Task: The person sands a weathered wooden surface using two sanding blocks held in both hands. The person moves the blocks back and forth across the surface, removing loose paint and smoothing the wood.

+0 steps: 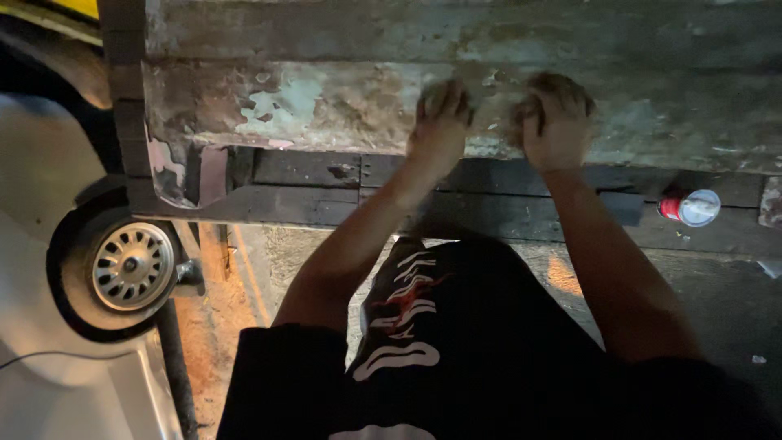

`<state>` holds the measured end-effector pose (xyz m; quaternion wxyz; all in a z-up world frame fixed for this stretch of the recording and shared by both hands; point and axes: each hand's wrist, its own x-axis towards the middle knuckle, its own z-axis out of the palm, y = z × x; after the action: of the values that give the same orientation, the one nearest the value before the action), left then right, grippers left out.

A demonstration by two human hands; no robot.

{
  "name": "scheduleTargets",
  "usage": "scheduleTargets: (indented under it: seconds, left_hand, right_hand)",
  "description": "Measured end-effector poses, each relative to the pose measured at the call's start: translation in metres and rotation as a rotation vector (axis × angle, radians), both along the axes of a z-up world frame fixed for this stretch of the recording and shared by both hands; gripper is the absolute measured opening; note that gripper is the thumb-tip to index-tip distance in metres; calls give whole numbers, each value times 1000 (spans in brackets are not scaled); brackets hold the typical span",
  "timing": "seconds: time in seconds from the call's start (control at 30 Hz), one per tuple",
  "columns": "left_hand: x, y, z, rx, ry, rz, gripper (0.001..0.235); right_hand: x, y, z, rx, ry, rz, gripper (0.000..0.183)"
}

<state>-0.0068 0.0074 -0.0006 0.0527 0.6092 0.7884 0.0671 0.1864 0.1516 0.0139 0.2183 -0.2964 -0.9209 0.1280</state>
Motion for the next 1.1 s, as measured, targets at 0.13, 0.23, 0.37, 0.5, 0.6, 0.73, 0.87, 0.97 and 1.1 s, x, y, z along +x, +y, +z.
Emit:
scheduleTargets:
  seconds: [0.13,0.23,0.37,0.5,0.6,0.73,0.87,0.97,1.1]
  left_hand:
    - [-37,46,10,-62,-74,92,50]
    - [-30,30,16,34,-38,39,40]
    - [2,-14,14,39,43,-111,45]
    - [-7,14,15,29,39,-44,51]
    - [-17,45,16,15,-10,21,64]
    - [-2,28,19,-22,78,-16,55]
    - [32,-24,19,33,110,-80,56]
    - [32,-22,20,132,-27,-41,53]
    - [6,27,22,91,18,58,59]
  right_hand:
    - [-1,-9,8,47,-5,-32,39]
    - [-3,-9,16,26,31,-16,41]
    - [-2,-11,22,3,45,-5,37]
    - [-8,-7,24,43,45,-31,37]
    - [-4,-10,22,43,39,-20,39]
    - [-3,-8,24,9,33,-13,45]
    - [-2,-6,19,10,-5,-17,43]
    - [-2,-3,15,62,-93,-62,49]
    - [1,-4,14,35,-8,7,46]
